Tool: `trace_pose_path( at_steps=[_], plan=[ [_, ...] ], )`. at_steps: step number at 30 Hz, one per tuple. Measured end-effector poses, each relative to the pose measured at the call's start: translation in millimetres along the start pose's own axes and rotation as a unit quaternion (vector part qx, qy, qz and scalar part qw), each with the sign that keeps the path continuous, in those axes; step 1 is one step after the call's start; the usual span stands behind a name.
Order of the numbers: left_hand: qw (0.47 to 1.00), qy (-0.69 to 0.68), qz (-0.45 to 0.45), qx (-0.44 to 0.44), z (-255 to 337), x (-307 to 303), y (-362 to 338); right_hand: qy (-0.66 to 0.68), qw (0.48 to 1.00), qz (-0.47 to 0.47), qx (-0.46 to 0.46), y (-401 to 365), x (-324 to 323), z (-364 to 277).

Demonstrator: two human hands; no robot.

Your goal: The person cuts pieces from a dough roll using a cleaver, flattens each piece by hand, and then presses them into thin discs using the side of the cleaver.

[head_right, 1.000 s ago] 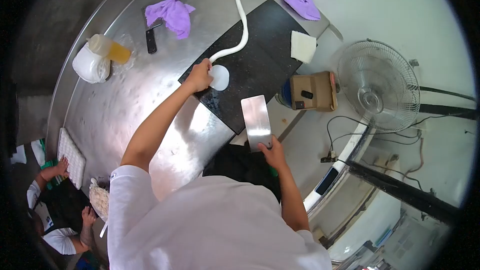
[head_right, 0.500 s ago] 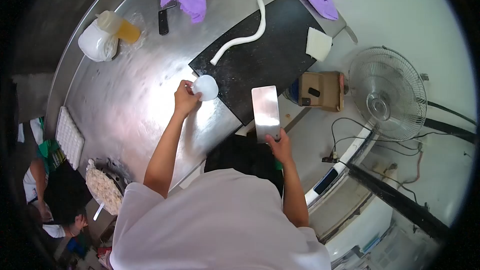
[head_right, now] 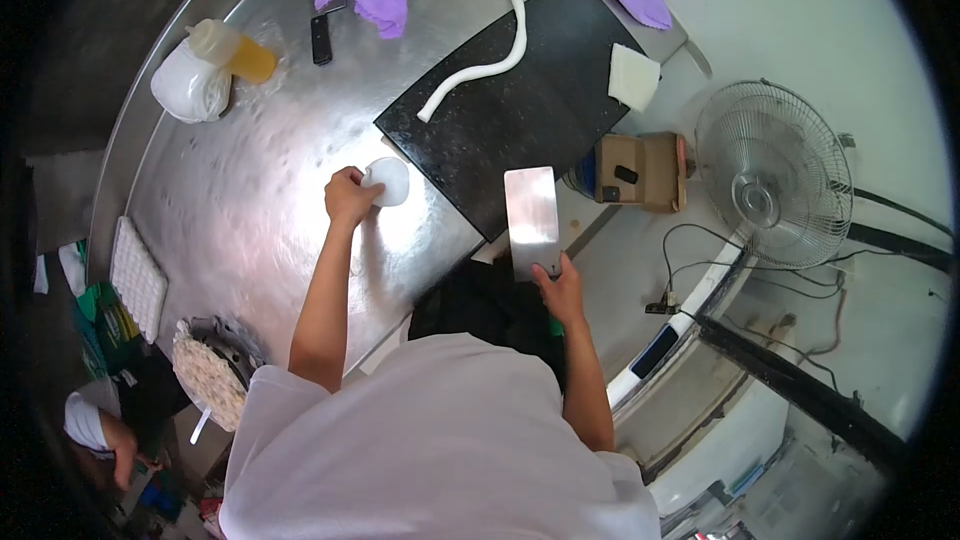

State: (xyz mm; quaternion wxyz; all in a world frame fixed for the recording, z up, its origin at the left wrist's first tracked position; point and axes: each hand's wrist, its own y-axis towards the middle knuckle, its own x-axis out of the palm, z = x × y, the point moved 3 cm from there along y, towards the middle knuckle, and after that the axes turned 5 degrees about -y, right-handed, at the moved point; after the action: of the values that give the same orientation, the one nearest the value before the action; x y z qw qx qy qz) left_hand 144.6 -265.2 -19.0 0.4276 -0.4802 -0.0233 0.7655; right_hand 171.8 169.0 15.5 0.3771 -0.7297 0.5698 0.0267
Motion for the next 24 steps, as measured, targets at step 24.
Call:
trace_pose_path(
  at_steps=[24],
  plan=[
    [0.937, -0.342, -0.068, -0.006, -23, 10, 23, 0.020, 1.000, 0.018, 0.010, 3, 5, 4]
  ],
)
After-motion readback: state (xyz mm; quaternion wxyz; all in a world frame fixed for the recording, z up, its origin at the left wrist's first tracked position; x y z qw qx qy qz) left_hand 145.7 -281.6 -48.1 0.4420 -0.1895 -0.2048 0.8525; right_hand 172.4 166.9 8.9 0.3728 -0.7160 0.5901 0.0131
